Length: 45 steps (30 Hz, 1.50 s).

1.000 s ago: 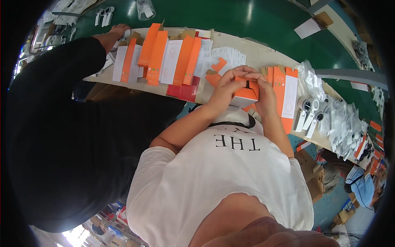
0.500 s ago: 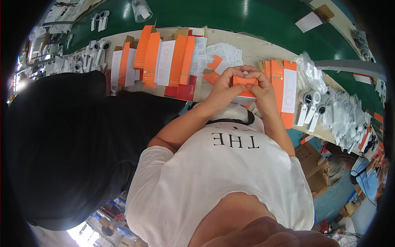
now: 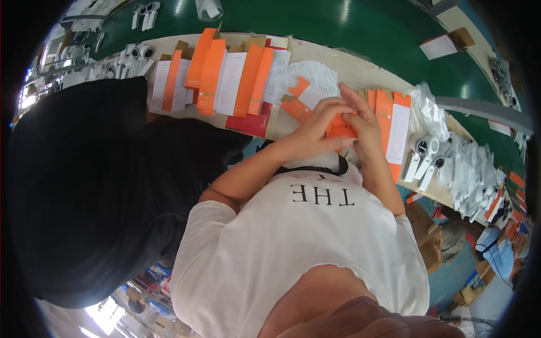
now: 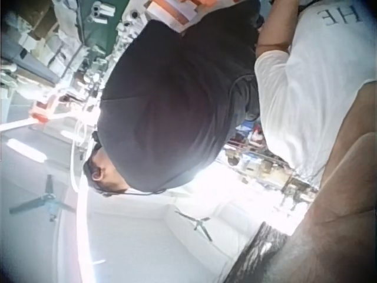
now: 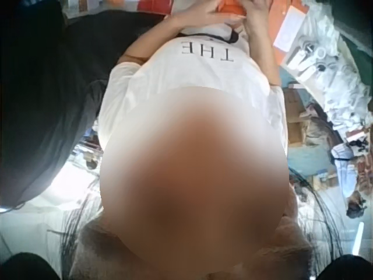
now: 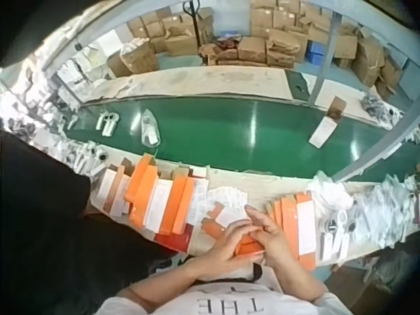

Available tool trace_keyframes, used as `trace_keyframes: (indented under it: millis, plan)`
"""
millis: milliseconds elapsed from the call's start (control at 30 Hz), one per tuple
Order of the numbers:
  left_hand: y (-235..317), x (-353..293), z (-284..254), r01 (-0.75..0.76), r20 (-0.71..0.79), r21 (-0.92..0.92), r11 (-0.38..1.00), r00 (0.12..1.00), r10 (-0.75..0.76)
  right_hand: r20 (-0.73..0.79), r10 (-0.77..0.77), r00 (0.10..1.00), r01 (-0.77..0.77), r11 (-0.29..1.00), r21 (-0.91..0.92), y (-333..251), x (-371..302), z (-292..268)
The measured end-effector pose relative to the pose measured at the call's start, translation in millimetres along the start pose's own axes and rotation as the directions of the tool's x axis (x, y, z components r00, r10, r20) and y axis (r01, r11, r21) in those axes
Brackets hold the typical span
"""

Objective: The person folds flat cardboard into packaging boxes, inserts papers and packaged items into the boxes, and closes the box flaps by hand.

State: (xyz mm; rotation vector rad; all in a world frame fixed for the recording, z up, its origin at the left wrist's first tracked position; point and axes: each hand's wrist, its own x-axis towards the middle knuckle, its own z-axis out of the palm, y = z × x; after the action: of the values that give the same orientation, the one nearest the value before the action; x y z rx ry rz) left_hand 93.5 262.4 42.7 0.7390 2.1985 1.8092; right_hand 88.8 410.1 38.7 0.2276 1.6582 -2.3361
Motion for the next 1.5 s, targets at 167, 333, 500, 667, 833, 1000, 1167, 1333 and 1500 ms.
trace_keyframes:
  millis: [167, 333, 500, 667, 833, 1000, 1167, 1333, 1500]
  plan:
    - [-2, -18, -19, 0.161, -0.006, 0.116, 0.980, 0.987, -0.161, 0.396, 0.155, 0.905, -0.337, 0.829, 0.446, 5, 38, -15]
    - [-8, -8, -67, 0.026, -0.638, -0.391, 0.920, 0.713, -0.291, 0.261, -0.192, 0.946, 0.323, 0.501, -0.803, 98, 135, -29]
    - [-51, -24, -93, 0.024, -0.482, -0.816, 0.578, 0.524, -0.702, 0.423, -0.250, 0.871, 0.425, -0.046, -0.904, 135, 160, -30]
    - [-96, -39, -56, 0.084, -0.200, -0.959, 0.271, 0.476, -0.857, 0.460, -0.404, 0.791, 0.524, 0.057, -0.850, 150, 168, -39]
    - [-130, -49, -36, 0.100, 0.135, -0.990, -0.101, 0.455, -0.880, 0.433, -0.387, 0.814, 0.479, 0.024, -0.878, 134, 161, -18]
    - [-141, -46, -33, 0.174, 0.188, -0.978, -0.117, 0.487, -0.853, 0.325, -0.613, 0.720, 0.444, 0.047, -0.895, 131, 163, -29]
    - [-133, -47, -34, 0.038, 0.075, -0.997, -0.066, 0.320, -0.944, 0.023, -0.826, 0.563, 0.626, 0.409, -0.664, 8, 95, -19]
    - [-137, -40, -21, 0.112, 0.105, -0.991, -0.071, 0.339, -0.935, 0.514, -0.798, 0.314, 0.657, -0.208, -0.725, -25, 48, -14]
    - [-128, -21, -9, 0.250, 0.051, -0.967, 0.047, 0.369, -0.928, 0.677, -0.394, 0.621, 0.630, -0.262, -0.731, -18, 9, 0]
